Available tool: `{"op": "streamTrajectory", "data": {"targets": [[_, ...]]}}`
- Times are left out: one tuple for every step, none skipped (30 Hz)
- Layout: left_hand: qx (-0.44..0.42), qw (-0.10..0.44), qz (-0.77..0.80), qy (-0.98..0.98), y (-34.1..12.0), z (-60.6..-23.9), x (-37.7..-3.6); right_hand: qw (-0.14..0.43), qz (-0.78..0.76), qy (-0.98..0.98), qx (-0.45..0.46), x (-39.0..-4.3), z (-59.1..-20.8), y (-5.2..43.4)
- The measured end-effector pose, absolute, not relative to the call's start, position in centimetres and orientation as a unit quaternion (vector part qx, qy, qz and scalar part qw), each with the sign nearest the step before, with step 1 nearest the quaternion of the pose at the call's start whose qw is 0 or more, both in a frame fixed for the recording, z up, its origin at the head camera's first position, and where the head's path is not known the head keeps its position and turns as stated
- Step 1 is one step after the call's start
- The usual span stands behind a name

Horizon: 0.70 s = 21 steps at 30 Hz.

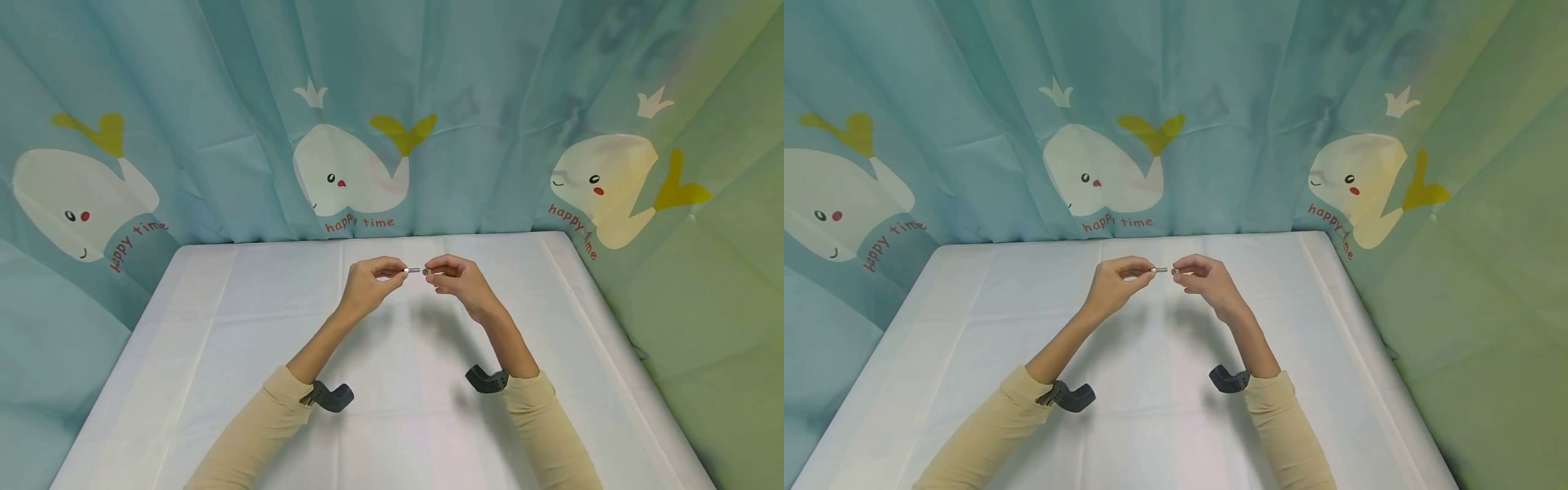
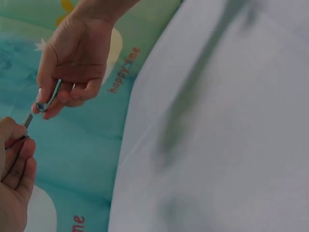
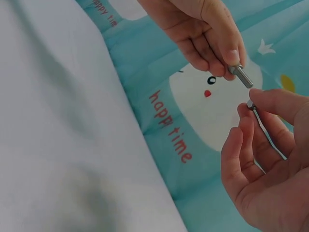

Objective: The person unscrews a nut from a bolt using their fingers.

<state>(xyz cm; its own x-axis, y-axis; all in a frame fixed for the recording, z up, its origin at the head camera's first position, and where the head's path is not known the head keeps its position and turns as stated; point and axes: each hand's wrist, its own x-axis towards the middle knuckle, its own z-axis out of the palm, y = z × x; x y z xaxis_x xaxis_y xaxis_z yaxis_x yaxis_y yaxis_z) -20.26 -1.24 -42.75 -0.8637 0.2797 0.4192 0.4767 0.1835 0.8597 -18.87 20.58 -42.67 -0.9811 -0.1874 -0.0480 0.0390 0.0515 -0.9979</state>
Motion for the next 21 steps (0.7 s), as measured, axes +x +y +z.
{"op": "streamTrajectory", "data": {"targets": [[-0.245, 0.081, -0.591, -0.764, -1.4, -43.0, -20.3, 0.083, -0.681, 0.726, -0.052, -18.9, -42.9, 20.7], [-0.243, 0.077, -0.591, -0.765, -1.5, -43.2, -20.3, 0.084, -0.675, 0.732, -0.052, -18.9, -43.1, 20.8], [-0.241, 0.074, -0.59, -0.767, -1.7, -43.4, -20.3, 0.084, -0.668, 0.737, -0.053, -18.9, -43.3, 20.9], [-0.24, 0.071, -0.589, -0.769, -1.8, -43.6, -20.3, 0.084, -0.662, 0.743, -0.053, -18.9, -43.5, 21.0], [-0.239, 0.069, -0.587, -0.77, -1.9, -43.9, -20.3, 0.084, -0.657, 0.748, -0.052, -19.0, -43.8, 21.1], [-0.237, 0.068, -0.584, -0.773, -2.1, -44.1, -20.3, 0.085, -0.651, 0.752, -0.051, -19.0, -44.1, 21.1], [-0.235, 0.066, -0.58, -0.777, -2.2, -44.4, -20.3, 0.085, -0.646, 0.756, -0.053, -19.0, -44.3, 21.2], [-0.232, 0.064, -0.577, -0.781, -2.3, -44.7, -20.4, 0.086, -0.642, 0.76, -0.053, -19.0, -44.5, 21.3], [-0.229, 0.061, -0.573, -0.784, -2.4, -45.0, -20.4, 0.087, -0.64, 0.762, -0.053, -19.0, -44.8, 21.4], [-0.226, 0.06, -0.569, -0.788, -2.5, -45.3, -20.4, 0.087, -0.638, 0.764, -0.052, -19.0, -45.1, 21.4], [-0.224, 0.058, -0.565, -0.792, -2.6, -45.6, -20.4, 0.088, -0.636, 0.765, -0.053, -19.1, -45.4, 21.5], [-0.223, 0.057, -0.56, -0.796, -2.7, -46.0, -20.4, 0.089, -0.631, 0.768, -0.055, -19.1, -45.7, 21.5], [-0.221, 0.055, -0.556, -0.799, -2.8, -46.3, -20.4, 0.089, -0.626, 0.772, -0.058, -19.1, -46.0, 21.6], [-0.221, 0.054, -0.552, -0.802, -2.9, -46.7, -20.4, 0.089, -0.62, 0.777, -0.058, -19.2, -46.4, 21.6], [-0.221, 0.053, -0.547, -0.805, -3.0, -47.0, -20.4, 0.089, -0.613, 0.782, -0.062, -19.3, -46.7, 21.7], [-0.221, 0.052, -0.544, -0.808, -3.1, -47.4, -20.4, 0.088, -0.604, 0.79, -0.066, -19.4, -47.1, 21.7], [-0.22, 0.05, -0.541, -0.81, -3.2, -47.7, -20.4, 0.087, -0.593, 0.798, -0.071, -19.5, -47.5, 21.7], [-0.218, 0.049, -0.539, -0.812, -3.2, -48.1, -20.3, 0.086, -0.58, 0.806, -0.075, -19.6, -47.8, 21.7], [-0.215, 0.046, -0.537, -0.814, -3.3, -48.4, -20.3, 0.085, -0.569, 0.814, -0.077, -19.6, -48.2, 21.8], [-0.212, 0.043, -0.536, -0.816, -3.3, -48.7, -20.3, 0.085, -0.557, 0.822, -0.079, -19.7, -48.5, 21.8], [-0.209, 0.04, -0.535, -0.818, -3.4, -49.1, -20.3, 0.084, -0.546, 0.83, -0.082, -19.7, -48.7, 21.8]]}}
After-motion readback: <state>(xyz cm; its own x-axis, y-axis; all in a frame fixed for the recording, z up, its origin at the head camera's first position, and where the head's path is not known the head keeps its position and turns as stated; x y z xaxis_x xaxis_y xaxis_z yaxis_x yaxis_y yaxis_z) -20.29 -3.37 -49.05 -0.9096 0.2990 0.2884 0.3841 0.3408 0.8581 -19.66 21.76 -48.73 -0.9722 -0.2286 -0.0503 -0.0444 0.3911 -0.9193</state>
